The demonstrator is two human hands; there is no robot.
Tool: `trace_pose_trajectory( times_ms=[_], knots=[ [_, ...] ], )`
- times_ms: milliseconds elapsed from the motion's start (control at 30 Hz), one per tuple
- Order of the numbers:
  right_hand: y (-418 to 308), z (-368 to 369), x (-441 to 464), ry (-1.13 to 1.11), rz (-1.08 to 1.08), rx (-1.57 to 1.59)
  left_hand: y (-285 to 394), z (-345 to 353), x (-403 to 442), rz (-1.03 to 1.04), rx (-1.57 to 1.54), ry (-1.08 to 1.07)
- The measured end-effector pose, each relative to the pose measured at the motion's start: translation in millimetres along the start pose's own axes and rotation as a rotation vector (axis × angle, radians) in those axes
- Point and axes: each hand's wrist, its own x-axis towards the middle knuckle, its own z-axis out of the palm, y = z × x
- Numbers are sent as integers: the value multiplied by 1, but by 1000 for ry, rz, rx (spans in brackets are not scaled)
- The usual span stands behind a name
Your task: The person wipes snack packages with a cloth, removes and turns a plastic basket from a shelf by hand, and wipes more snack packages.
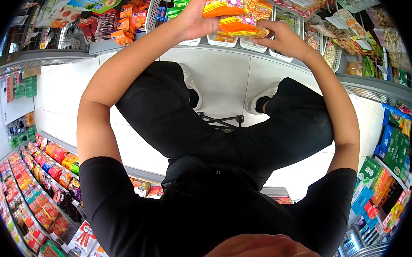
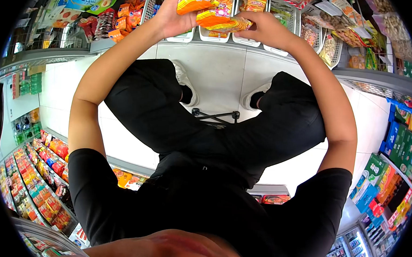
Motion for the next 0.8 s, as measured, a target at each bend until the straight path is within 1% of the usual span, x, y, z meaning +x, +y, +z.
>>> trace_pose_trajectory(
  times_ms=[133, 233, 333, 433, 467, 533, 567, 600, 633, 700, 733, 800],
  knots=[
    [-24, -13, -3, -17, 139, 65, 1, -5, 0, 30, 29, 47],
    [-11, -7, -3, 150, -2, 231, 2, -7, 0, 61, 52, 83],
    [-11, -13, 0, 263, -100, 213, 4, -1, -6, -31, 14, 89],
    [2, -16, 2, 199, 7, 429, 1, -15, 0, -107, 14, 65],
    [4, -16, 1, 226, 11, 399, -2, -20, 3, -119, 8, 13],
    [-14, -17, -1, 278, 20, 341, -6, -19, 2, -167, 27, -1],
    [-27, -19, -1, 305, 8, 414, -9, -20, 3, -190, 37, -8],
    [-45, -23, 0, 331, -4, 488, -14, -23, 5, -150, 155, 57],
    [-54, -24, 0, 358, -16, 562, -12, -15, 2, -140, 251, 71],
    [-43, -24, -3, 270, 67, 466, -9, -1, -6, -119, 444, 97],
    [-36, -24, -4, 226, 108, 417, -10, -5, -4, -119, 408, 69],
    [-24, -24, -1, 129, 218, 504, -10, -7, -4, -135, 420, 63]
  ],
)
